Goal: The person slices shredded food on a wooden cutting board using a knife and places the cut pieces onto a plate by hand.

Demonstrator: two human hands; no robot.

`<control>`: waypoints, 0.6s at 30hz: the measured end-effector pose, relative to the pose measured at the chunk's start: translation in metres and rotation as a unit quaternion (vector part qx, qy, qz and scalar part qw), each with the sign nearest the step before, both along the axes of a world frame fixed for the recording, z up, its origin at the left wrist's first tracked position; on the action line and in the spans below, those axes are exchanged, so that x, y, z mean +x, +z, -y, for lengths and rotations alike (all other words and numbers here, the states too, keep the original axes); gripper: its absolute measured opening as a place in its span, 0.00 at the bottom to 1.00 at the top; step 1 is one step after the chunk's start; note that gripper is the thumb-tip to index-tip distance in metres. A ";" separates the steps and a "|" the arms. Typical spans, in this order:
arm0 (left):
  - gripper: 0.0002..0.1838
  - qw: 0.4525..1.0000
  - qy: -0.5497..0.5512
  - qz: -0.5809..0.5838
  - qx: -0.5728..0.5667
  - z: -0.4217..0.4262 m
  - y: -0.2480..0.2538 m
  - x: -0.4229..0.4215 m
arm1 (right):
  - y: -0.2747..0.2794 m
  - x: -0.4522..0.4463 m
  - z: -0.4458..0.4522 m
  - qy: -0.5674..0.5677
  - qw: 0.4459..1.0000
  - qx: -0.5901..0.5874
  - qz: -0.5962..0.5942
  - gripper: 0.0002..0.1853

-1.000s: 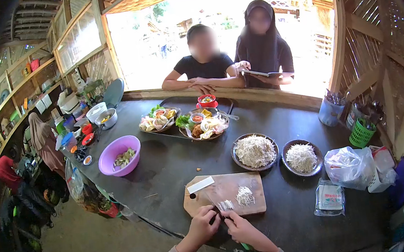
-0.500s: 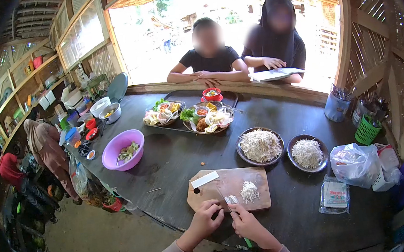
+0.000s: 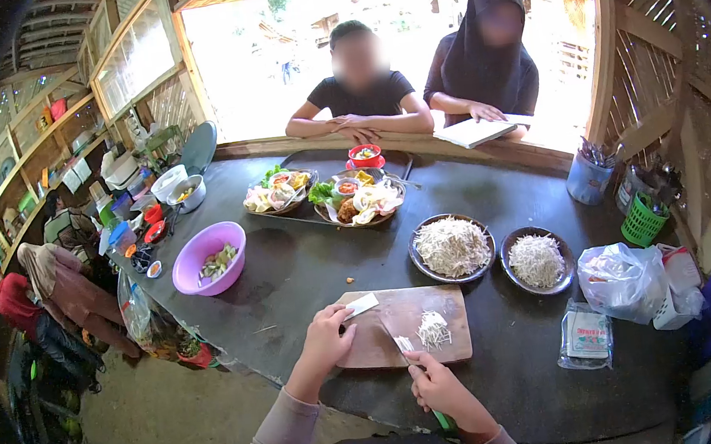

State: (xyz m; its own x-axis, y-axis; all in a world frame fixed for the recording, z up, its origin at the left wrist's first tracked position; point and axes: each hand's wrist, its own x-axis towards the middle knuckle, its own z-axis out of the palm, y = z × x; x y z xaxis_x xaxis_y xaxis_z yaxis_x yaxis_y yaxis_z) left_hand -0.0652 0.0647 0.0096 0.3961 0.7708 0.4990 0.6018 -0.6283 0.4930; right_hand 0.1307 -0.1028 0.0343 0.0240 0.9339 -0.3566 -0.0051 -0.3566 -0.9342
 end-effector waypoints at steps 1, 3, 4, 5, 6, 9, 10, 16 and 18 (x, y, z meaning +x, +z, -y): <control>0.11 1.000 -0.002 -0.017 -0.016 -0.001 0.000 0.002 | 0.000 0.001 0.001 -0.001 1.000 -0.002 0.001 0.20; 0.10 0.999 -0.004 -0.035 -0.033 -0.003 0.001 0.002 | 0.000 0.000 0.003 -0.038 0.998 0.032 0.035 0.19; 0.10 0.998 -0.010 -0.036 -0.048 -0.004 0.002 0.003 | 0.002 -0.002 0.005 -0.039 0.998 0.032 0.034 0.19; 0.09 0.997 -0.016 -0.037 -0.062 -0.005 0.004 0.004 | 0.007 -0.004 0.007 -0.015 0.999 0.038 0.033 0.19; 0.09 0.997 -0.018 -0.038 -0.060 -0.007 0.004 0.005 | 0.010 -0.005 0.009 0.008 0.998 0.044 0.032 0.18; 0.09 0.996 -0.016 -0.009 -0.087 -0.008 0.005 0.006 | 0.013 -0.004 0.012 0.048 0.995 0.034 0.076 0.18; 0.09 0.997 -0.024 -0.008 -0.067 -0.008 0.005 0.004 | 0.008 -0.001 0.012 0.048 0.995 0.034 0.077 0.18; 0.10 0.998 -0.033 -0.002 -0.059 -0.018 0.002 0.003 | 0.003 -0.001 0.013 -0.010 0.985 0.079 0.154 0.17; 0.09 1.000 -0.028 -0.011 -0.008 -0.026 -0.010 0.001 | 0.003 -0.003 0.015 0.032 0.969 0.142 0.198 0.17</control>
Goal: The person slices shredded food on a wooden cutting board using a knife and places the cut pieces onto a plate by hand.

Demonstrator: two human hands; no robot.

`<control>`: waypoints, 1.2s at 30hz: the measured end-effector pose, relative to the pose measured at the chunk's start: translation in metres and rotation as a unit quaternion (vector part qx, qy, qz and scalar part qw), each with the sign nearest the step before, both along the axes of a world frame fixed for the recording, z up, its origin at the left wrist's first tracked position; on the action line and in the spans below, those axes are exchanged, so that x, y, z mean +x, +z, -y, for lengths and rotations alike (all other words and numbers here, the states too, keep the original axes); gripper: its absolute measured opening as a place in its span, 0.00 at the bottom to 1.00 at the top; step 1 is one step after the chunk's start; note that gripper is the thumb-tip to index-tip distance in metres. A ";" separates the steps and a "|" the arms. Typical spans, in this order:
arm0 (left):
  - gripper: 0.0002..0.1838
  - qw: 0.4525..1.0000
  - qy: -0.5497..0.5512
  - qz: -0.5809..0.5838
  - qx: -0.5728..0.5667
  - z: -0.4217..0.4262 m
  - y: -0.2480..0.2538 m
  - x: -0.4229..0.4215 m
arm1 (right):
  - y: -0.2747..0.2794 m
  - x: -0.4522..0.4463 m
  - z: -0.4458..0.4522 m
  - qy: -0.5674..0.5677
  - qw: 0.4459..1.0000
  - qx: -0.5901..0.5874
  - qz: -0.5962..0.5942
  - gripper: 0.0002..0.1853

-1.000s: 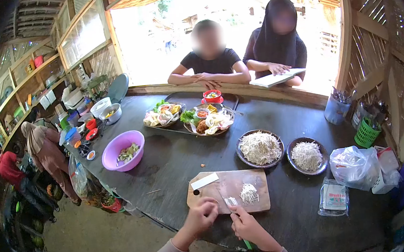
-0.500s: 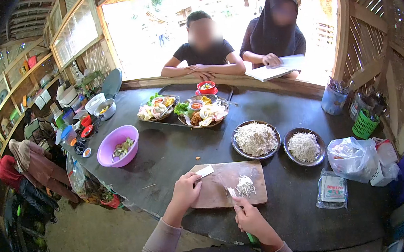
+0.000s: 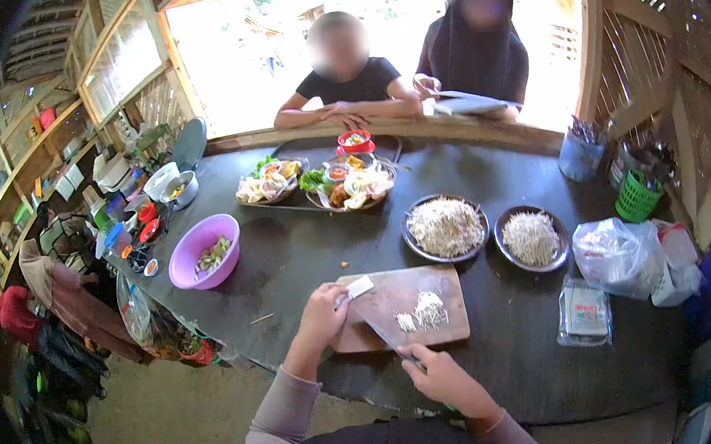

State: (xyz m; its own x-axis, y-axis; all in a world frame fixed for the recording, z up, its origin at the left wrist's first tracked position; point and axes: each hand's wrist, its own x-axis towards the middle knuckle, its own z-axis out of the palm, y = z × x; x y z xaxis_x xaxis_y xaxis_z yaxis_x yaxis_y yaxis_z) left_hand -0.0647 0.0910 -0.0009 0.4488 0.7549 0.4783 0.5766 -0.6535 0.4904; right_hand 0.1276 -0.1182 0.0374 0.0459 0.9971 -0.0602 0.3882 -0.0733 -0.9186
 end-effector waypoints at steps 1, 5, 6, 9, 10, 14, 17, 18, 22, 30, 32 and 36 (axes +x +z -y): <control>0.09 1.000 -0.007 -0.005 -0.006 0.003 0.006 -0.002 | 0.000 -0.001 0.000 -0.007 1.000 -0.006 -0.005 0.17; 0.13 0.998 -0.007 -0.023 -0.051 -0.001 0.016 0.002 | -0.007 0.003 0.001 -0.087 0.992 0.041 0.081 0.16; 0.13 0.996 -0.008 -0.016 -0.083 -0.003 0.017 0.002 | -0.010 0.000 0.003 -0.063 0.993 0.063 0.081 0.16; 0.15 0.994 -0.001 -0.011 -0.109 -0.006 0.022 -0.001 | 0.000 -0.002 0.005 -0.013 0.994 0.071 0.077 0.16; 0.16 0.994 -0.009 -0.024 -0.107 -0.008 0.023 -0.002 | 0.002 0.000 0.004 -0.045 0.995 0.042 0.076 0.16; 0.20 0.991 -0.037 -0.055 -0.116 -0.019 0.019 -0.006 | -0.006 0.006 0.001 -0.129 0.987 0.051 0.080 0.17; 0.21 0.992 -0.060 -0.068 -0.088 -0.016 0.019 0.004 | -0.009 0.010 0.005 -0.130 0.985 0.074 0.090 0.17; 0.21 0.992 -0.069 -0.051 -0.095 -0.017 0.016 0.006 | -0.005 0.008 0.006 -0.102 0.990 0.038 0.087 0.16; 0.21 0.987 -0.092 -0.023 -0.126 -0.023 0.018 0.009 | -0.006 0.014 0.003 -0.110 0.990 0.052 0.075 0.16; 0.16 0.990 -0.097 -0.053 -0.083 -0.006 0.028 0.020 | 0.014 0.056 0.016 -0.146 0.986 0.028 0.074 0.19; 0.15 0.990 -0.137 -0.023 -0.029 0.009 0.024 0.025 | 0.011 0.071 0.017 -0.131 0.987 0.025 0.092 0.20; 0.27 0.963 -0.225 -0.136 -0.065 0.056 0.016 0.042 | 0.025 0.077 0.017 -0.136 0.988 -0.031 0.062 0.19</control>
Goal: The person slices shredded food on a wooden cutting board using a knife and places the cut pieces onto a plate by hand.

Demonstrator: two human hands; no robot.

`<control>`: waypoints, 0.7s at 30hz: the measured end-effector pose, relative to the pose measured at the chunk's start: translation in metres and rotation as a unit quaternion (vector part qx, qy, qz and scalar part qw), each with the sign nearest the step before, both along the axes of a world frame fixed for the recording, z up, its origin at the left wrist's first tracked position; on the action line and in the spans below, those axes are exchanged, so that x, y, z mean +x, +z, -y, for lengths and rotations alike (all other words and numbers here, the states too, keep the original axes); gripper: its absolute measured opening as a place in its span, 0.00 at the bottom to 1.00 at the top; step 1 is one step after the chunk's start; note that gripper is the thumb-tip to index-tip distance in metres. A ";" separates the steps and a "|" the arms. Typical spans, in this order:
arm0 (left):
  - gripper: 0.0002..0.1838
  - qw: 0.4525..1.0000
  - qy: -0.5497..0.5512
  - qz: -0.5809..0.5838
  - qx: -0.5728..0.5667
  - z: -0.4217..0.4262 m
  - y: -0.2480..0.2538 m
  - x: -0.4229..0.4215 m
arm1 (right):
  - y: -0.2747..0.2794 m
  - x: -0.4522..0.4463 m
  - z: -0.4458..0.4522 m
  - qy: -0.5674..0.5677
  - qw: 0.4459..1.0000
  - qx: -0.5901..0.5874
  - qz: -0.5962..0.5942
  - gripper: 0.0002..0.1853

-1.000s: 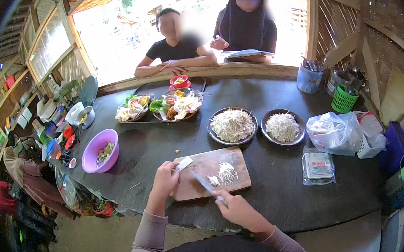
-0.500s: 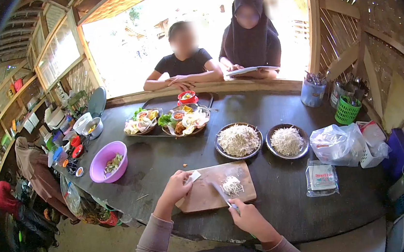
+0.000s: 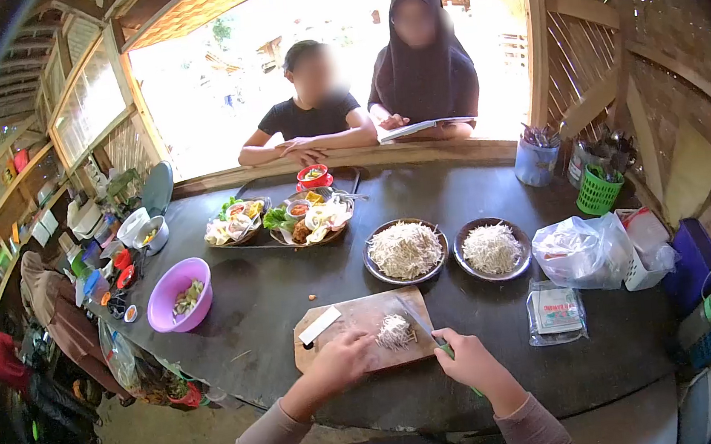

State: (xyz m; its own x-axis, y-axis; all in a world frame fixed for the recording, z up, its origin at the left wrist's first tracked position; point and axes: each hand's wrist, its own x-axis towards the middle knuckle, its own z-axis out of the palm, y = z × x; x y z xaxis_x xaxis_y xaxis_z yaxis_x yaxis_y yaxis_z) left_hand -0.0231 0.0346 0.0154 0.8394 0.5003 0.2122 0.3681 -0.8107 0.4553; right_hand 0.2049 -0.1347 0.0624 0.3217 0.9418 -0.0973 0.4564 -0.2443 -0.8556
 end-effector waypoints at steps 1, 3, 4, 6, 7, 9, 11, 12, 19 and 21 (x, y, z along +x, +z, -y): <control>0.34 0.997 -0.017 -0.037 0.072 0.011 0.001 0.004 | -0.003 0.000 -0.001 0.014 0.999 0.015 0.044 0.19; 0.40 0.994 -0.002 -0.083 0.077 0.036 0.009 0.012 | -0.013 0.001 -0.004 0.027 0.995 0.032 0.089 0.19; 0.45 0.988 0.015 -0.128 0.081 0.043 0.010 0.016 | -0.022 0.000 -0.004 0.055 0.991 0.078 0.098 0.19; 0.47 0.989 0.017 -0.133 0.061 0.046 0.007 0.022 | -0.018 0.000 -0.003 0.077 0.992 0.065 0.081 0.18; 0.49 0.989 0.019 -0.139 0.041 0.045 0.005 0.024 | -0.017 0.002 -0.005 0.077 0.992 0.065 0.081 0.18; 0.49 0.990 0.019 -0.133 0.034 0.045 0.001 0.029 | -0.020 0.007 -0.004 0.031 0.998 0.043 0.045 0.18; 0.49 0.992 0.020 -0.125 0.027 0.046 0.002 0.031 | -0.019 0.009 -0.003 0.042 0.998 0.031 0.046 0.18; 0.49 0.993 0.031 -0.111 0.020 0.048 0.006 0.031 | -0.013 0.007 -0.002 0.055 0.998 0.005 0.008 0.18; 0.48 0.994 0.039 -0.097 -0.015 0.043 0.014 0.037 | -0.016 0.012 -0.003 0.071 0.990 -0.046 -0.109 0.19; 0.47 0.995 0.039 -0.090 -0.012 0.036 0.013 0.039 | -0.025 0.015 -0.005 0.054 0.990 -0.046 -0.124 0.19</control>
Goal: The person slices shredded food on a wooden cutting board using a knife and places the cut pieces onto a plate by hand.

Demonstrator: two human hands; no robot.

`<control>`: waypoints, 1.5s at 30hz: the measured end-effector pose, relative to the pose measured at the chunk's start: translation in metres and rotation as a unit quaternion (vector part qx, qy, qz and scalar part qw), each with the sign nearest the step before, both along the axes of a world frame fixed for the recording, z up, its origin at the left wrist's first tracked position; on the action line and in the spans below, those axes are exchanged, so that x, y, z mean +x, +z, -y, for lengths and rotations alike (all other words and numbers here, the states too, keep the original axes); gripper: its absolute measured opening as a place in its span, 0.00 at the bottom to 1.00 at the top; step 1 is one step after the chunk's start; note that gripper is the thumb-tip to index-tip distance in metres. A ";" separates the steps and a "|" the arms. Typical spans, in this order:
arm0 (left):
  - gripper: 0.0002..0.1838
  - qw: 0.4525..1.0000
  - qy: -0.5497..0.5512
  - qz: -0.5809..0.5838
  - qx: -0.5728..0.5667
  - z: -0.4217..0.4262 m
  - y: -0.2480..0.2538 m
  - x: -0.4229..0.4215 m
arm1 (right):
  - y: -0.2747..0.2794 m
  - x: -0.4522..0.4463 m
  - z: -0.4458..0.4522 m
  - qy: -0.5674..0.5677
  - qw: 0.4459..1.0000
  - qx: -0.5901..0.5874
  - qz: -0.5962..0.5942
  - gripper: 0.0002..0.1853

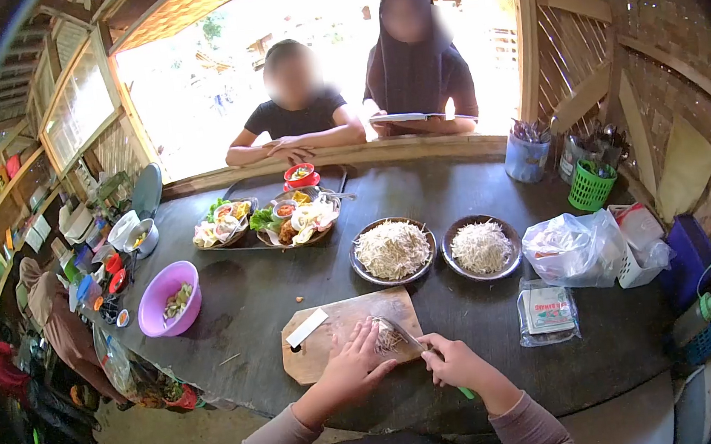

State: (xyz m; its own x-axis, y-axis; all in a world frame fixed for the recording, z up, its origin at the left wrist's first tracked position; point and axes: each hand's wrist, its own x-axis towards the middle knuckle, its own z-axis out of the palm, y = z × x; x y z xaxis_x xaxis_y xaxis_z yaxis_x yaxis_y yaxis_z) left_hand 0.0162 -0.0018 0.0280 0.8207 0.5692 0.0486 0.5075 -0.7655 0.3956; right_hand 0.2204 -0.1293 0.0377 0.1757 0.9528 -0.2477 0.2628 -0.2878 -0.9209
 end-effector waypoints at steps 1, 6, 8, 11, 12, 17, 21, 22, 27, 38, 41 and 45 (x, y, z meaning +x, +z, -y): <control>0.46 1.000 0.002 0.009 0.003 -0.002 0.000 0.001 | -0.002 0.001 -0.001 -0.016 1.000 -0.003 -0.012 0.19; 0.42 0.999 -0.016 -0.036 0.025 -0.012 0.008 0.005 | 0.005 0.001 -0.001 0.011 1.000 0.004 -0.023 0.20; 0.41 0.999 -0.005 -0.037 0.036 -0.018 0.006 0.003 | 0.013 0.000 0.000 0.002 1.000 0.016 -0.018 0.20; 0.39 0.998 0.015 0.006 0.055 -0.022 -0.005 0.001 | 0.021 -0.005 -0.001 0.009 1.000 0.009 -0.013 0.20; 0.37 0.998 0.011 -0.004 0.065 -0.022 -0.006 0.002 | 0.020 -0.006 -0.002 0.027 0.999 0.022 0.020 0.20; 0.32 0.995 -0.007 -0.010 0.096 -0.022 -0.014 0.007 | 0.023 -0.007 -0.004 0.026 0.995 0.064 0.074 0.19; 0.31 0.996 -0.008 0.013 0.091 -0.021 -0.010 0.005 | 0.023 -0.007 -0.004 0.029 0.993 0.072 0.092 0.18; 0.31 0.995 -0.004 0.011 0.099 -0.021 -0.010 0.005 | 0.024 -0.006 -0.005 0.023 0.992 0.076 0.094 0.18; 0.30 0.994 -0.013 -0.008 0.106 -0.017 -0.004 0.008 | 0.023 0.001 -0.006 0.038 0.991 0.075 0.105 0.18; 0.31 0.994 -0.027 -0.015 0.102 -0.018 0.003 0.010 | 0.021 0.005 -0.005 0.045 0.994 0.042 0.088 0.20; 0.32 0.994 -0.031 -0.008 0.101 -0.019 0.001 0.009 | 0.023 0.004 -0.005 0.038 0.996 0.024 0.080 0.20; 0.31 0.995 -0.029 -0.003 0.097 -0.018 -0.001 0.010 | 0.026 0.003 -0.004 0.041 0.995 0.034 0.082 0.19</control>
State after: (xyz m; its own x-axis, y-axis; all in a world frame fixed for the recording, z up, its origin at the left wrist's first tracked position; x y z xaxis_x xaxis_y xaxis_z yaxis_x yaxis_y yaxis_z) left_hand 0.0260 0.0161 0.0271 0.8523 0.5017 0.1481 0.4626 -0.8551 0.2342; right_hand 0.2231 -0.1251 0.0637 0.1303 0.9789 -0.1571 0.4311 -0.1986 -0.8802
